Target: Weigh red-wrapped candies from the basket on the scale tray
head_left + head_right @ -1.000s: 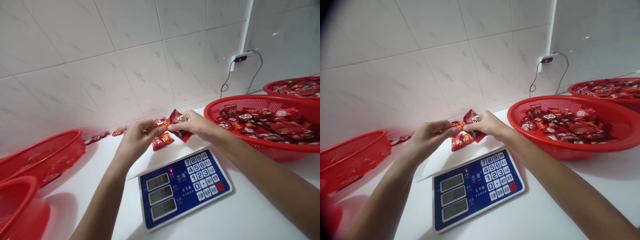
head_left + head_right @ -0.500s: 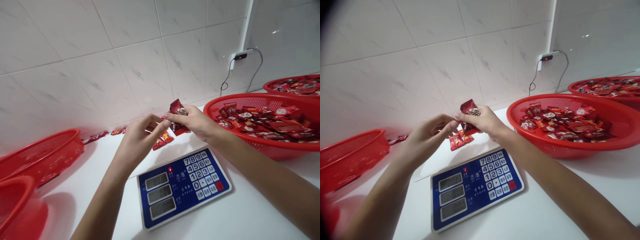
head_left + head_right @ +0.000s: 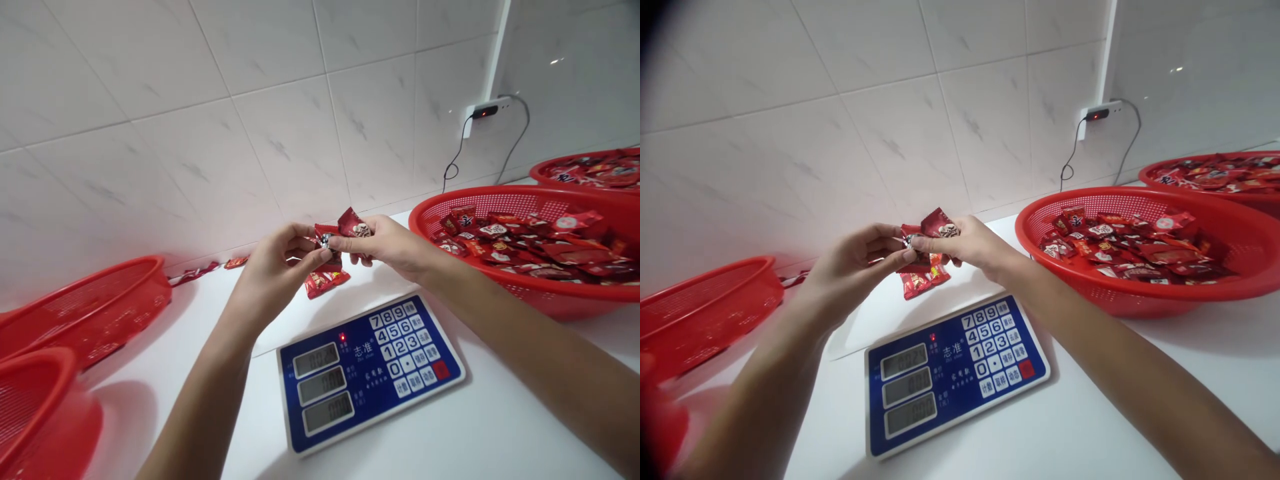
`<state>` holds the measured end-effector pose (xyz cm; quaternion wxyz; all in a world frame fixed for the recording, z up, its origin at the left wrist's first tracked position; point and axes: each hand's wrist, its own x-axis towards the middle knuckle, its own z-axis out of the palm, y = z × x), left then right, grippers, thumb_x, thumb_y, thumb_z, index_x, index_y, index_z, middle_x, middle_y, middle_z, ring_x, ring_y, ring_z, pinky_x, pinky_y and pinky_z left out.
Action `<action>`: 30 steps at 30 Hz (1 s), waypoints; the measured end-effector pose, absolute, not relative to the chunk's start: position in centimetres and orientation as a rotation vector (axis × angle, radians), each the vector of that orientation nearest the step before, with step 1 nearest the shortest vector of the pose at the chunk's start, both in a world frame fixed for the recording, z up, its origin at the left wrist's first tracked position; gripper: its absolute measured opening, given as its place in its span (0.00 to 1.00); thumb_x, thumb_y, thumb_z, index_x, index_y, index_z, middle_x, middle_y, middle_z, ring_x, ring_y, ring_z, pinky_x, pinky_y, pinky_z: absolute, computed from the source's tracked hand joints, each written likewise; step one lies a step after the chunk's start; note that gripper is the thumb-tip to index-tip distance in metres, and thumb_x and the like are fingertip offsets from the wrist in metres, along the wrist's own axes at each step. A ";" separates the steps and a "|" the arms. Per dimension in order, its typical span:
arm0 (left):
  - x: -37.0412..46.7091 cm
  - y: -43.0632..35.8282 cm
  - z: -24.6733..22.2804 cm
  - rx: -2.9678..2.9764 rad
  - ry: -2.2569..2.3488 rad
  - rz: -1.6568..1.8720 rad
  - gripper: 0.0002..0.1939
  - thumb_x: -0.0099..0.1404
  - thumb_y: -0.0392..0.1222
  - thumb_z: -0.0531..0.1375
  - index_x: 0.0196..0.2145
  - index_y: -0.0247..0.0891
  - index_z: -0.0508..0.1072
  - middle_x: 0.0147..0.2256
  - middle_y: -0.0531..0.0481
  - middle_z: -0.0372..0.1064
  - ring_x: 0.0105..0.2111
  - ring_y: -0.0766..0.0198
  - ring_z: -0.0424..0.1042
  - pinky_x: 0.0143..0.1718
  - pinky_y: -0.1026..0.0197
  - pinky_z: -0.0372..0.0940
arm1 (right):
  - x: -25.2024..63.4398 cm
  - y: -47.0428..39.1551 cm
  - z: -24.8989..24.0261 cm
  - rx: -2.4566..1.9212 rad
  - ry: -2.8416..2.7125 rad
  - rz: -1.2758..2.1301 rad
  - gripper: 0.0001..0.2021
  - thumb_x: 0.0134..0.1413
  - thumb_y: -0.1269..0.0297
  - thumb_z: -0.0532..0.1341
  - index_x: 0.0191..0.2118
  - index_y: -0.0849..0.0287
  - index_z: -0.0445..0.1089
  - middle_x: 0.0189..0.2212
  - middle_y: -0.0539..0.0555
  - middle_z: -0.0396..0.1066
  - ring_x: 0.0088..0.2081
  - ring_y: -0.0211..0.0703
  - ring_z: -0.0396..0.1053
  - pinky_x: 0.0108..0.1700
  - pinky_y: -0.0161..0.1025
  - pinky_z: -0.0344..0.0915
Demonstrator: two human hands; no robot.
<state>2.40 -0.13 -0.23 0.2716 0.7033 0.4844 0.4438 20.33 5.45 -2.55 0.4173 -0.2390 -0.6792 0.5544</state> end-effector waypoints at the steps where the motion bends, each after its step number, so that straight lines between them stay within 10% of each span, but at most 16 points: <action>1: 2.4 -0.2 -0.2 1.936 1.325 1.164 0.10 0.61 0.42 0.65 0.40 0.37 0.72 0.33 0.47 0.77 0.35 0.58 0.79 0.40 0.55 0.74 | 20.4 5.5 -2.5 -0.636 -1.733 1.343 0.14 0.45 0.59 0.73 0.26 0.61 0.70 0.19 0.46 0.63 0.22 0.32 0.58 0.24 0.32 0.52; 13: 1.9 0.1 -0.1 2.045 1.370 1.050 0.12 0.60 0.44 0.66 0.40 0.39 0.74 0.36 0.47 0.78 0.37 0.58 0.78 0.38 0.58 0.70 | 20.0 5.4 -2.7 -0.622 -1.643 1.408 0.15 0.41 0.62 0.73 0.24 0.60 0.66 0.18 0.44 0.60 0.21 0.31 0.55 0.23 0.33 0.49; 20: 2.1 0.1 -0.4 2.362 1.777 1.100 0.09 0.61 0.38 0.61 0.24 0.39 0.66 0.25 0.52 0.73 0.27 0.61 0.72 0.27 0.62 0.60 | 20.1 5.7 -2.6 -0.592 -1.487 1.576 0.17 0.41 0.58 0.75 0.29 0.62 0.70 0.24 0.48 0.64 0.23 0.31 0.58 0.22 0.31 0.48; 30: 2.1 -0.2 -0.1 2.509 1.780 1.172 0.14 0.64 0.34 0.54 0.45 0.40 0.73 0.42 0.43 0.75 0.36 0.57 0.75 0.36 0.57 0.67 | 20.7 5.5 -2.2 -0.658 -1.670 1.485 0.11 0.45 0.63 0.72 0.31 0.63 0.72 0.17 0.45 0.62 0.20 0.30 0.56 0.21 0.31 0.51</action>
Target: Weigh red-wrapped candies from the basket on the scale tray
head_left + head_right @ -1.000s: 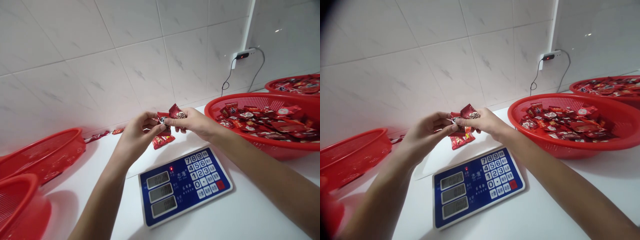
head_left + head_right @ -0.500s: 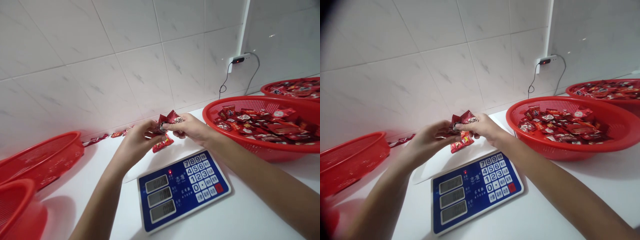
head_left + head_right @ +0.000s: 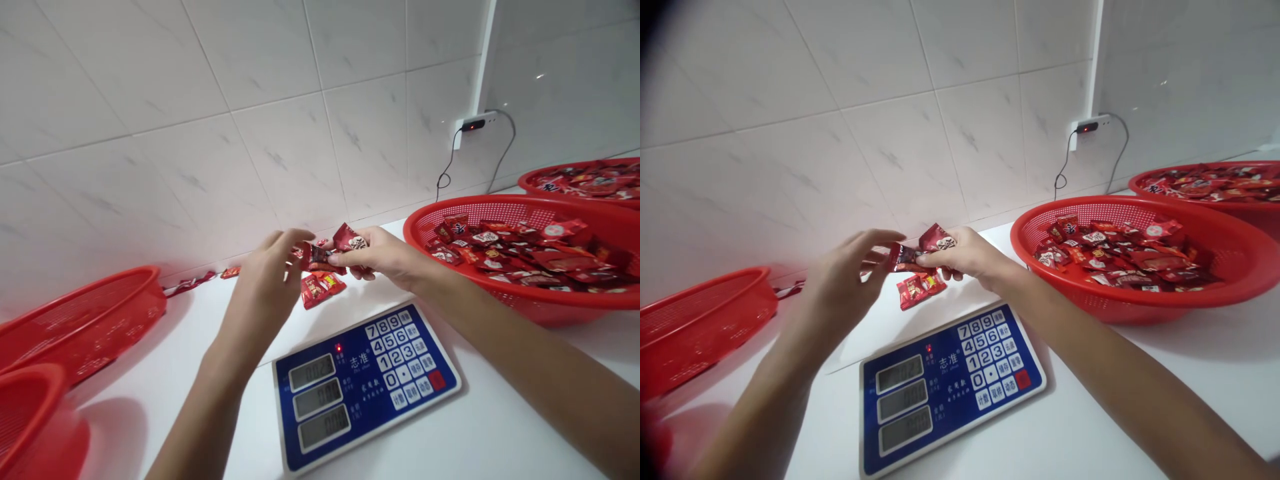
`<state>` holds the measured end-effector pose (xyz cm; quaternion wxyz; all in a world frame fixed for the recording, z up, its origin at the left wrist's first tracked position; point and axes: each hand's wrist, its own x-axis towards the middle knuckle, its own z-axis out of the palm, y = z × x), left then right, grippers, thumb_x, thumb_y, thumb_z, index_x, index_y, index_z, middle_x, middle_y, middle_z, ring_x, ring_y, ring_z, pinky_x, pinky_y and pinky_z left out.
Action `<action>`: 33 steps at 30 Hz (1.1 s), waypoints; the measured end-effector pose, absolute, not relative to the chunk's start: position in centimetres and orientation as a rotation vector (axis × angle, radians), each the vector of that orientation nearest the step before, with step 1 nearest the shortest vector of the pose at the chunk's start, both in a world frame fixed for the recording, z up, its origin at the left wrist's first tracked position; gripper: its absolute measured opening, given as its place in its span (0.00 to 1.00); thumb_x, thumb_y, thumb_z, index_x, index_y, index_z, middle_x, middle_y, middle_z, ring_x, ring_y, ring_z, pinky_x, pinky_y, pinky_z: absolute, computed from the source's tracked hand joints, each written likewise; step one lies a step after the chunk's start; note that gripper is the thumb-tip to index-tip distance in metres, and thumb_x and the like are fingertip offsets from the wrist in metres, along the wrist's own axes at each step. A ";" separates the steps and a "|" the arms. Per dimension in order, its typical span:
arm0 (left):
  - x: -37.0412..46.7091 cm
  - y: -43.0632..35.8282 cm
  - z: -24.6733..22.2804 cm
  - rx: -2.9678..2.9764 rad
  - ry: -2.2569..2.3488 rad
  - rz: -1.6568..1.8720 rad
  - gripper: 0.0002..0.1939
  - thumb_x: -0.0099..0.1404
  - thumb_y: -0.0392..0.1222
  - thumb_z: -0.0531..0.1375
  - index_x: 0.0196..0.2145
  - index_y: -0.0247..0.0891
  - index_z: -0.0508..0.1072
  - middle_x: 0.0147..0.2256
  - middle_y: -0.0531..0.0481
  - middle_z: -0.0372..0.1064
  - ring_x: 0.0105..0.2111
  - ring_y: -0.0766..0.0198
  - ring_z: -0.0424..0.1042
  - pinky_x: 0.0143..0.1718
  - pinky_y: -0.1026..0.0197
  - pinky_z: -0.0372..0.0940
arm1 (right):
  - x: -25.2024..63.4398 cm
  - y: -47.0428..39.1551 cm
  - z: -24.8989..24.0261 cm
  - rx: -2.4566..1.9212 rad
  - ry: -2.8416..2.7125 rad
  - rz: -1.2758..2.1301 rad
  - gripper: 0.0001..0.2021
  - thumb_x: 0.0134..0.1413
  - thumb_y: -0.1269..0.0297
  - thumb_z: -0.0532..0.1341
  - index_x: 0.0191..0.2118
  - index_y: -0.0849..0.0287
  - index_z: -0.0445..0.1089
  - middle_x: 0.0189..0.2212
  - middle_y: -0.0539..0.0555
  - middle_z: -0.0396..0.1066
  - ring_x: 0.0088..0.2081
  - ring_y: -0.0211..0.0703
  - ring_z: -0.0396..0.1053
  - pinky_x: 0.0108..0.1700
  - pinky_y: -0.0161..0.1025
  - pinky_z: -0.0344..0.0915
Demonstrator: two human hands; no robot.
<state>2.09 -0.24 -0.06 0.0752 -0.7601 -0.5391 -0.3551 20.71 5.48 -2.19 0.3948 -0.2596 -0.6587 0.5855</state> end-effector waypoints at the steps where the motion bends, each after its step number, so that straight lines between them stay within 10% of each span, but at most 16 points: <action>1: 1.9 -0.1 0.0 -2.315 -1.698 -1.198 0.14 0.66 0.38 0.54 0.47 0.39 0.73 0.42 0.43 0.76 0.37 0.57 0.76 0.37 0.57 0.68 | 20.8 5.5 -2.2 -0.682 -1.705 1.432 0.10 0.45 0.64 0.71 0.30 0.63 0.72 0.17 0.45 0.62 0.20 0.30 0.57 0.21 0.31 0.51; 6: 1.5 0.2 0.2 -2.709 -1.970 -1.285 0.21 0.67 0.57 0.55 0.35 0.35 0.76 0.33 0.42 0.77 0.33 0.55 0.76 0.34 0.56 0.70 | 20.8 5.8 -2.1 -0.767 -1.815 1.255 0.07 0.44 0.69 0.68 0.29 0.63 0.70 0.21 0.47 0.66 0.22 0.32 0.62 0.22 0.31 0.54; 14: 2.4 0.2 -0.2 -2.554 -1.917 -0.991 0.16 0.63 0.47 0.59 0.21 0.38 0.69 0.18 0.54 0.62 0.20 0.66 0.60 0.22 0.62 0.51 | 20.4 6.0 -2.7 -0.829 -1.875 1.180 0.07 0.43 0.70 0.68 0.29 0.62 0.69 0.21 0.46 0.65 0.22 0.31 0.60 0.23 0.31 0.56; 27: -0.3 2.1 -1.1 -2.210 -2.069 -0.767 0.18 0.63 0.55 0.58 0.35 0.38 0.79 0.34 0.42 0.78 0.34 0.50 0.75 0.34 0.54 0.65 | 21.7 6.9 -2.0 -0.938 -1.801 1.271 0.25 0.47 0.43 0.70 0.25 0.60 0.63 0.20 0.50 0.65 0.18 0.30 0.55 0.18 0.31 0.48; 33: 1.6 0.0 -0.1 -2.437 -1.847 -1.391 0.23 0.66 0.61 0.58 0.46 0.41 0.77 0.46 0.44 0.76 0.46 0.54 0.74 0.44 0.56 0.66 | 21.2 5.3 -1.1 -0.678 -1.711 1.577 0.13 0.62 0.55 0.58 0.32 0.61 0.66 0.27 0.52 0.67 0.23 0.33 0.62 0.20 0.30 0.53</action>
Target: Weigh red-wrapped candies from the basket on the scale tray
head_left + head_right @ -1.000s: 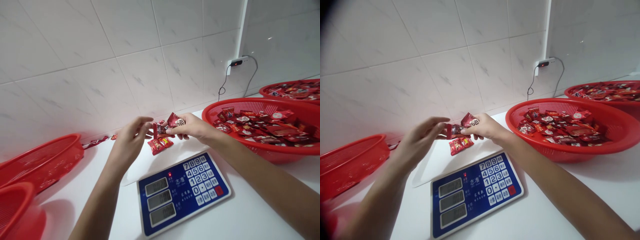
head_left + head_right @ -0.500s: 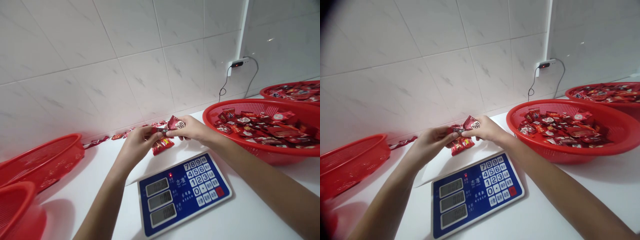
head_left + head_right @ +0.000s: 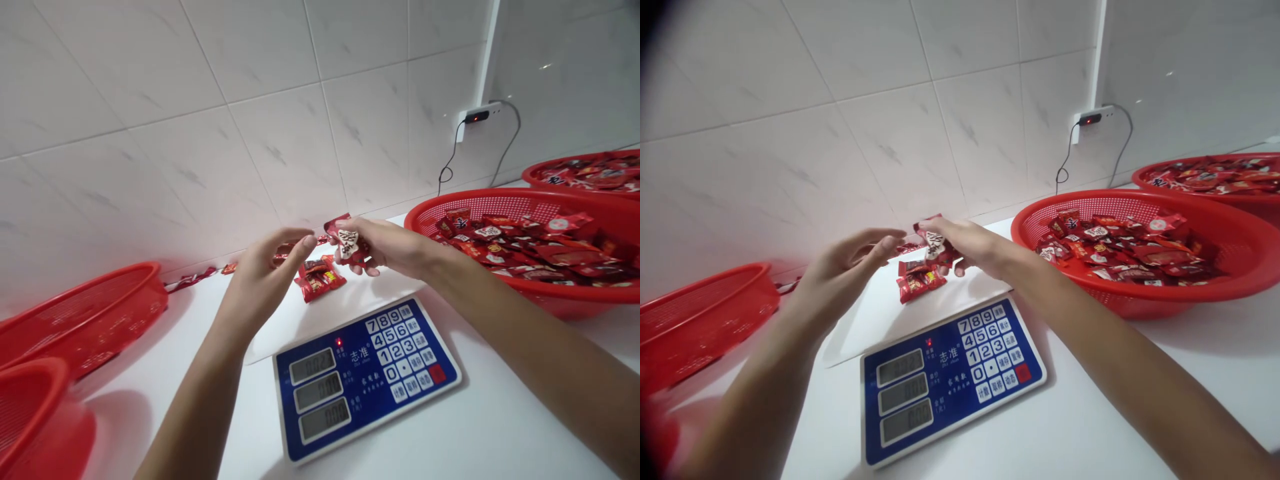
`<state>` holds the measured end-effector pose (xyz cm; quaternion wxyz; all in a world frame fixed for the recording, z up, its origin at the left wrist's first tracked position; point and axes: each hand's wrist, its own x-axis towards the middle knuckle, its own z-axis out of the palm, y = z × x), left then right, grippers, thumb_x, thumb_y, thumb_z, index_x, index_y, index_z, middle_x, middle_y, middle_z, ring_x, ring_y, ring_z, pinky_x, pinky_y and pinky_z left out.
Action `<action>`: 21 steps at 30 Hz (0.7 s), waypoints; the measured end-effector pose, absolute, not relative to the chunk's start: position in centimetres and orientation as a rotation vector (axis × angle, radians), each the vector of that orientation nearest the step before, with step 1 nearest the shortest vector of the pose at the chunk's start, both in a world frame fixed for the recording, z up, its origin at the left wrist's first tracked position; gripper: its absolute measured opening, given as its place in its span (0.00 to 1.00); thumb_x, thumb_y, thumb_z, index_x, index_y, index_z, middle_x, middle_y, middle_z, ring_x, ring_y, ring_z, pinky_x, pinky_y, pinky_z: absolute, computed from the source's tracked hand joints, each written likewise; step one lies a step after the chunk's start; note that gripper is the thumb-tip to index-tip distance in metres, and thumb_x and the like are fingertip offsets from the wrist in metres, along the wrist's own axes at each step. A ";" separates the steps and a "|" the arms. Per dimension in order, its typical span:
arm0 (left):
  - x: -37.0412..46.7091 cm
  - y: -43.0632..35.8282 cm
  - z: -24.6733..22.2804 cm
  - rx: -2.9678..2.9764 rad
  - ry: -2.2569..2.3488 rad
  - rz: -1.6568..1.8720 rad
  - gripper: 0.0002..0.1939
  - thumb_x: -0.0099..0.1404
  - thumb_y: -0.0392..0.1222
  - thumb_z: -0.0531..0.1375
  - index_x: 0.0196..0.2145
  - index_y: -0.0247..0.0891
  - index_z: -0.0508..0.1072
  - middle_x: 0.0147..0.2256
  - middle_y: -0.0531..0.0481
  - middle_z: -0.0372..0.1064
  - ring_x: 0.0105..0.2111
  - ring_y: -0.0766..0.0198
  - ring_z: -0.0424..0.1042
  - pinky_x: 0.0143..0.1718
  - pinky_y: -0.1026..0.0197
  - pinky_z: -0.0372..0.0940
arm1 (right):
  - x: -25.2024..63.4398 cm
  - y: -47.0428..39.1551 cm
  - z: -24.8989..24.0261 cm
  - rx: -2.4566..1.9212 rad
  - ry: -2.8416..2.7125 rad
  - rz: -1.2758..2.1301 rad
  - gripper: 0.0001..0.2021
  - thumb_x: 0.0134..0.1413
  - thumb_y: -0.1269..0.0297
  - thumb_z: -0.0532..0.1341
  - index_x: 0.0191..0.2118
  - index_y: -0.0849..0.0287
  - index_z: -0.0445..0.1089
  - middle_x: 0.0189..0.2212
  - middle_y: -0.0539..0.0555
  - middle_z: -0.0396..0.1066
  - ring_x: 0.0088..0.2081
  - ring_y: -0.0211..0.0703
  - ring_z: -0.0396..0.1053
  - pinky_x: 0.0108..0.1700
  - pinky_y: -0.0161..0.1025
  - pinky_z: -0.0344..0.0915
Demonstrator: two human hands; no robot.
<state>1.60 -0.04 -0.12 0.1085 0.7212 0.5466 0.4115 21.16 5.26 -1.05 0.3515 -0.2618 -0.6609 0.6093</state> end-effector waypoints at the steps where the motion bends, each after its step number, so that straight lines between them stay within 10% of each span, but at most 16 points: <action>1: 2.1 -0.5 0.1 2.109 1.522 1.201 0.22 0.67 0.60 0.57 0.46 0.41 0.77 0.45 0.45 0.77 0.45 0.56 0.74 0.44 0.58 0.66 | 21.1 4.8 -0.8 -0.645 -1.716 1.589 0.12 0.62 0.60 0.56 0.31 0.61 0.66 0.27 0.52 0.67 0.24 0.34 0.63 0.20 0.30 0.54; 16: 2.0 -0.3 0.2 1.960 1.261 1.213 0.10 0.62 0.46 0.67 0.30 0.38 0.74 0.28 0.52 0.74 0.32 0.64 0.73 0.33 0.64 0.64 | 20.8 3.9 -0.7 -0.672 -2.082 1.101 0.06 0.59 0.70 0.62 0.38 0.66 0.75 0.32 0.53 0.74 0.23 0.30 0.61 0.24 0.30 0.58; 21: 1.7 -0.1 0.3 1.950 1.319 1.320 0.08 0.60 0.46 0.67 0.32 0.40 0.78 0.28 0.52 0.74 0.31 0.65 0.70 0.31 0.64 0.61 | 21.1 4.7 -1.1 -0.606 -2.045 1.264 0.13 0.58 0.57 0.65 0.38 0.64 0.77 0.31 0.54 0.75 0.23 0.31 0.61 0.23 0.30 0.56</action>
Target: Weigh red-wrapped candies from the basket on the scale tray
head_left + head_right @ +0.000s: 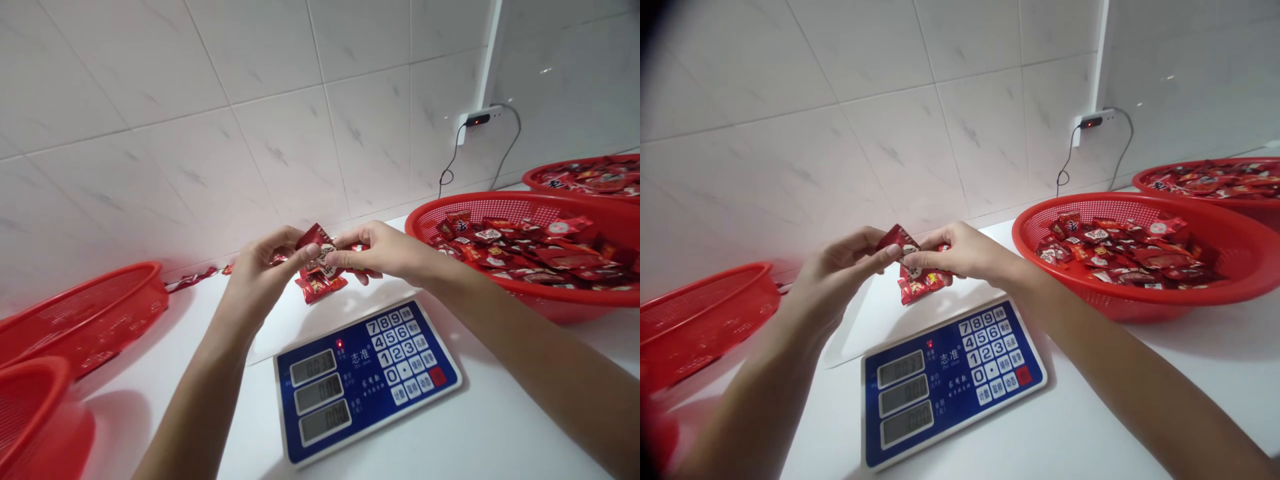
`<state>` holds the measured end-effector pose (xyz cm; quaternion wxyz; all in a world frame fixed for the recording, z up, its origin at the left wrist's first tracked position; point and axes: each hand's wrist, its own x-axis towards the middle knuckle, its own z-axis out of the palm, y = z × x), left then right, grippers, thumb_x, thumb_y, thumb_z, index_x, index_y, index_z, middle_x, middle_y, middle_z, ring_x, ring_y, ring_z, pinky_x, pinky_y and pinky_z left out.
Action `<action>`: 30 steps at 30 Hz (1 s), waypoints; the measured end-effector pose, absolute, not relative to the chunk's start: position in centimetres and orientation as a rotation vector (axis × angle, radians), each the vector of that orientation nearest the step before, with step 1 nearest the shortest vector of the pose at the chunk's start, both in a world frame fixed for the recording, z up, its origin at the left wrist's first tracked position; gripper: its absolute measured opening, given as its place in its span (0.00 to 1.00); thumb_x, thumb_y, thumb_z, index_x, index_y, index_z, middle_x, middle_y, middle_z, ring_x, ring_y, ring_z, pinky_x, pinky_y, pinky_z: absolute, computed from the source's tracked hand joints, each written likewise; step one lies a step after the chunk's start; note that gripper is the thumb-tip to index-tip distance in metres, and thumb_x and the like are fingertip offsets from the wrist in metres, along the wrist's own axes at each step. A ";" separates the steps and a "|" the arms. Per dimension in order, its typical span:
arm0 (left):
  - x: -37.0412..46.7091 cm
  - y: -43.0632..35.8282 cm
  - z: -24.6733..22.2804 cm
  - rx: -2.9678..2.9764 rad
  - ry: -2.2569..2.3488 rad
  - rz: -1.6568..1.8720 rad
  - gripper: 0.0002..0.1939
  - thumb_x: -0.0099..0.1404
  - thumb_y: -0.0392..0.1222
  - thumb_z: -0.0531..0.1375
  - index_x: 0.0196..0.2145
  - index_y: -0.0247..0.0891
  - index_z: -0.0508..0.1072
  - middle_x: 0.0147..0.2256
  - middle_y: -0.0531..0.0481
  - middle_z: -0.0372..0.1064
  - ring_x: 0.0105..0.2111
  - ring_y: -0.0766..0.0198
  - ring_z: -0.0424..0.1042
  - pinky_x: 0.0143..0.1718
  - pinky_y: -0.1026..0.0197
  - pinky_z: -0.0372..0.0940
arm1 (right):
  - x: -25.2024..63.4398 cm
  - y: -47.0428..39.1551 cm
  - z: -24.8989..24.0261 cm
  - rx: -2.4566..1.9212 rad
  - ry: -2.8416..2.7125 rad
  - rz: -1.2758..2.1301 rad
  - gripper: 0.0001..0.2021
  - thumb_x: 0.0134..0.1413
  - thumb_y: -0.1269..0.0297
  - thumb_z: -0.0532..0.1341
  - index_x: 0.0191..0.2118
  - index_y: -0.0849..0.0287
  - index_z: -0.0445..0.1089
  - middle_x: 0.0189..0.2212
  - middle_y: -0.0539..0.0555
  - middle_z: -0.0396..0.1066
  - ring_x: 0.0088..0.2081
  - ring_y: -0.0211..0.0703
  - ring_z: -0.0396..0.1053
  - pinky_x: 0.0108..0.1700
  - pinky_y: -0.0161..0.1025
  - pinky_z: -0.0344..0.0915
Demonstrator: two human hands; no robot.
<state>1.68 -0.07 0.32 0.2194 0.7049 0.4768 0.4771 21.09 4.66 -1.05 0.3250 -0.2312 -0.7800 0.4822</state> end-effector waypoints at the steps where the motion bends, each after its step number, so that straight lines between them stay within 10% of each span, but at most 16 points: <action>1: 1.6 -0.1 0.4 1.934 1.328 1.393 0.07 0.60 0.46 0.67 0.33 0.40 0.78 0.28 0.53 0.73 0.30 0.65 0.69 0.30 0.64 0.61 | 21.2 4.9 -1.1 -0.609 -1.997 1.344 0.16 0.58 0.52 0.65 0.38 0.63 0.77 0.33 0.55 0.75 0.23 0.31 0.61 0.22 0.30 0.55; 5: 1.1 -0.1 0.8 1.862 1.232 1.483 0.06 0.59 0.43 0.67 0.35 0.41 0.79 0.33 0.50 0.77 0.35 0.61 0.74 0.36 0.61 0.68 | 21.5 5.5 -1.4 -0.668 -1.783 1.650 0.27 0.58 0.38 0.58 0.37 0.62 0.76 0.36 0.59 0.76 0.25 0.33 0.64 0.20 0.31 0.54; 11: 0.5 0.1 0.7 1.925 1.288 1.253 0.14 0.57 0.49 0.68 0.39 0.40 0.79 0.39 0.45 0.80 0.41 0.54 0.77 0.45 0.55 0.72 | 21.5 6.2 -2.0 -0.621 -1.890 1.467 0.17 0.50 0.51 0.70 0.36 0.62 0.75 0.24 0.48 0.68 0.20 0.28 0.58 0.20 0.29 0.48; 30: 1.1 0.7 -0.2 1.995 1.395 0.953 0.17 0.61 0.54 0.63 0.28 0.37 0.76 0.24 0.50 0.71 0.24 0.63 0.67 0.26 0.62 0.60 | 21.2 6.6 -2.6 -0.698 -1.896 1.324 0.14 0.51 0.55 0.70 0.36 0.62 0.75 0.25 0.49 0.71 0.19 0.29 0.59 0.20 0.30 0.51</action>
